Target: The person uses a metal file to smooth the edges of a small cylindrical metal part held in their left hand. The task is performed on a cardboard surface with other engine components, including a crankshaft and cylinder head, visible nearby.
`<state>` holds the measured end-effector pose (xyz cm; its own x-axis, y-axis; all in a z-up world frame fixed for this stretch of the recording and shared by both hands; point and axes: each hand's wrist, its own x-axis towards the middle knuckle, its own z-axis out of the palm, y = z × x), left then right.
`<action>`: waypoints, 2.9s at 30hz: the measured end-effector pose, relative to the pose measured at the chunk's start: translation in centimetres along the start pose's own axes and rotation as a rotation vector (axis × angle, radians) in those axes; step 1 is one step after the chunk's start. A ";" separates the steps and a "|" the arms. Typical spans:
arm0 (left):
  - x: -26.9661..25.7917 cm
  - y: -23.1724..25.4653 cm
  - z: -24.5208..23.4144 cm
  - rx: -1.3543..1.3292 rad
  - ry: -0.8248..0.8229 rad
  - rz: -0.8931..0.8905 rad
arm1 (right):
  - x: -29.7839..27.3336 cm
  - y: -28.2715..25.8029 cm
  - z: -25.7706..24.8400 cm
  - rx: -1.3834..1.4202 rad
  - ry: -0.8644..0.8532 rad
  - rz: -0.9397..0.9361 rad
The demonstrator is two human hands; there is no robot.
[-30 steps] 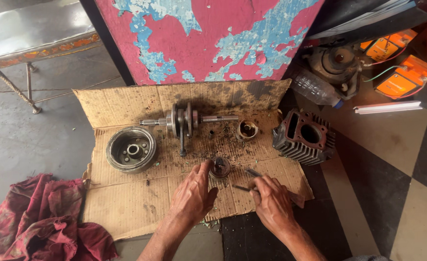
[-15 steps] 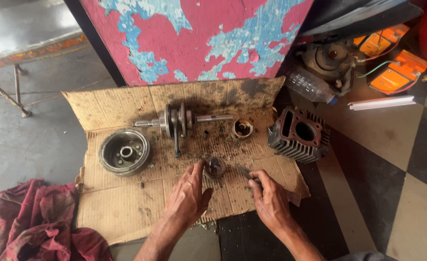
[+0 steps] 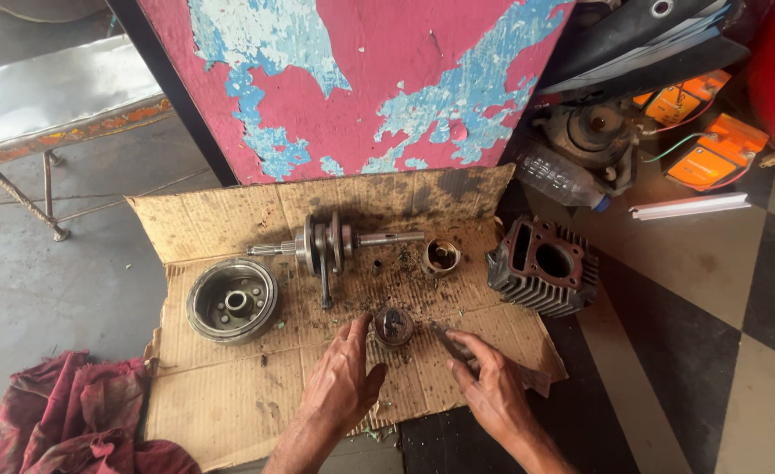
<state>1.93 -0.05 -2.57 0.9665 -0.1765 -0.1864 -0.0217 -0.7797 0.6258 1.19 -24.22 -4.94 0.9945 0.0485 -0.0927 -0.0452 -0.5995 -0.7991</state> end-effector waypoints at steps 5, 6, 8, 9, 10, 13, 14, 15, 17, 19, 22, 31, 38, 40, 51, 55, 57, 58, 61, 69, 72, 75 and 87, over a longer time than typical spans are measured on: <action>0.6 -1.0 0.6 -0.002 0.066 0.104 | 0.1 -0.5 -0.2 -0.005 -0.051 0.143; 0.7 -1.1 0.4 -0.020 0.067 0.106 | 0.1 -0.6 -0.3 -0.014 -0.049 0.132; 0.8 -0.9 -0.4 -0.014 0.116 0.143 | 0.1 -1.0 -0.3 -0.028 -0.052 0.158; 0.9 -0.4 -0.8 -0.011 0.140 0.161 | 0.1 -1.2 -0.3 -0.035 -0.053 0.172; 0.9 0.1 -1.3 -0.056 0.118 0.104 | 0.1 -1.4 -0.3 -0.029 -0.063 0.204; 0.9 1.4 -3.1 -0.117 0.126 0.029 | -0.1 -1.5 -0.4 -0.010 -0.087 0.211; 1.0 1.5 -3.9 -0.092 0.179 0.071 | 0.0 -1.3 -0.6 -0.005 -0.089 0.155; 1.0 1.5 -4.6 -0.067 0.233 0.112 | 0.0 -1.0 -0.7 0.000 -0.091 0.100; 1.0 1.7 -6.0 -0.018 0.534 0.255 | -0.2 -0.7 -0.5 -0.001 -0.072 0.072; 0.6 2.0 -8.3 -0.002 0.733 0.247 | 0.1 -0.6 -0.3 -0.006 -0.057 0.036; -0.4 2.5 -12.0 -0.119 0.869 0.128 | 0.0 -0.3 -0.5 -0.011 -0.038 0.015; 1.3 -1.5 -6.0 -0.002 0.391 0.223 | 0.0 -0.5 -0.5 -0.039 -0.021 -0.038; 1.1 0.0 1.5 -0.050 0.301 0.214 | -0.5 -2.4 -0.9 -0.021 -0.046 -0.001; 1.0 0.3 1.4 -0.049 0.332 0.251 | -0.5 -2.2 -0.6 -0.002 -0.056 0.001; 1.5 2.4 0.9 -0.207 0.220 0.040 | -0.1 -0.3 0.5 -0.039 -0.127 0.048; 1.8 2.3 1.4 -0.206 0.236 0.030 | -0.2 -0.6 0.6 -0.039 -0.120 0.020; 2.0 2.2 1.9 -0.222 0.240 0.031 | -0.2 -0.6 0.5 -0.031 -0.133 0.067; 2.1 2.1 2.0 -0.229 0.245 0.031 | -0.1 -0.6 0.4 -0.030 -0.124 0.056; 2.0 1.7 2.3 -0.152 0.357 0.145 | -0.1 -0.5 0.5 -0.030 -0.097 0.023; 1.5 2.0 2.6 -0.213 0.348 0.072 | -0.1 -0.4 0.5 -0.037 -0.156 0.058; 1.5 2.1 2.4 -0.222 0.315 0.030 | -0.2 -0.7 0.7 -0.011 -0.130 0.011; 1.4 1.8 2.7 -0.177 0.392 0.109 | -0.4 -1.1 1.0 -0.019 -0.147 0.079; 1.4 1.0 2.8 -0.215 0.399 0.069 | -0.9 -2.1 0.9 -0.090 -0.061 0.012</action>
<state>2.59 -2.80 -4.31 0.9885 0.0546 0.1407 -0.0762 -0.6241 0.7776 0.27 -22.28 -3.67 0.9862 0.0881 -0.1400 -0.0454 -0.6695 -0.7414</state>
